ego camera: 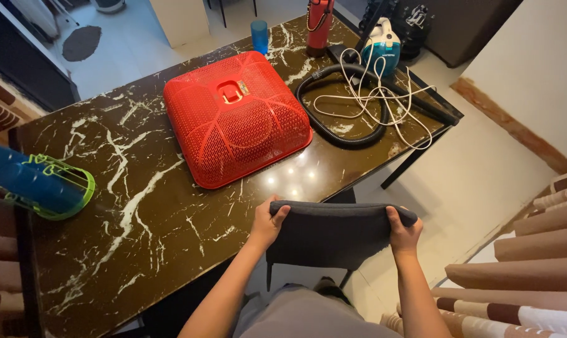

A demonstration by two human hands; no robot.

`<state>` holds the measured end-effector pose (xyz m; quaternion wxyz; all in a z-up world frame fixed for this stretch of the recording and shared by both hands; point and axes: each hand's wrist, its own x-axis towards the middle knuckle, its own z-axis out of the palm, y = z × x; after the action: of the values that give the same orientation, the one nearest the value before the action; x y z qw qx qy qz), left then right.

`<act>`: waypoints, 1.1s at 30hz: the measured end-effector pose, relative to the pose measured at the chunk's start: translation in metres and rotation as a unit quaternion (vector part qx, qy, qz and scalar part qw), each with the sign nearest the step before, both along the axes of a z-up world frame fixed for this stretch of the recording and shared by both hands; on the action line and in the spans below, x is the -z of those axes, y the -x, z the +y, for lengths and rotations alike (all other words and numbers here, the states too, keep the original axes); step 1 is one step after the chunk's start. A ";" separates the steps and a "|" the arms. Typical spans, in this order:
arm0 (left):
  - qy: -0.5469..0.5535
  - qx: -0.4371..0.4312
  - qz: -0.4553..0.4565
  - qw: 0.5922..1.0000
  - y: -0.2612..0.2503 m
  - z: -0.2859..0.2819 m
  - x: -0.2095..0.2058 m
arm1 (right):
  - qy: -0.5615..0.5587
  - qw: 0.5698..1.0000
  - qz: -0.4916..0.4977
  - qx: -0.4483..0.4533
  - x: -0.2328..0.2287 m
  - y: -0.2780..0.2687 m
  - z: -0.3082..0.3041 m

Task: Moving dining chairs and preparing a vacuum cleaner for use by assembling parts and plugging it in.

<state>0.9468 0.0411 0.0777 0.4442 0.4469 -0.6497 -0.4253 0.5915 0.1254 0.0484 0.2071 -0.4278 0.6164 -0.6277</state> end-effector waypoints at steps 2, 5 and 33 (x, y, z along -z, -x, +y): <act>-0.005 -0.001 0.001 1.000 0.001 -0.001 -0.001 | -0.006 1.000 0.001 0.004 0.001 0.001 -0.001; -0.012 -0.001 0.005 1.000 0.002 -0.001 -0.004 | -0.004 1.000 0.001 0.005 -0.004 -0.001 -0.002; 0.000 -0.003 0.026 1.000 0.005 0.000 -0.005 | -0.013 1.000 0.007 0.004 0.001 0.003 -0.002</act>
<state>0.9417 0.0409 0.0831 0.4623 0.4373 -0.6365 -0.4358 0.5882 0.1233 0.0473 0.2058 -0.4268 0.6274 -0.6180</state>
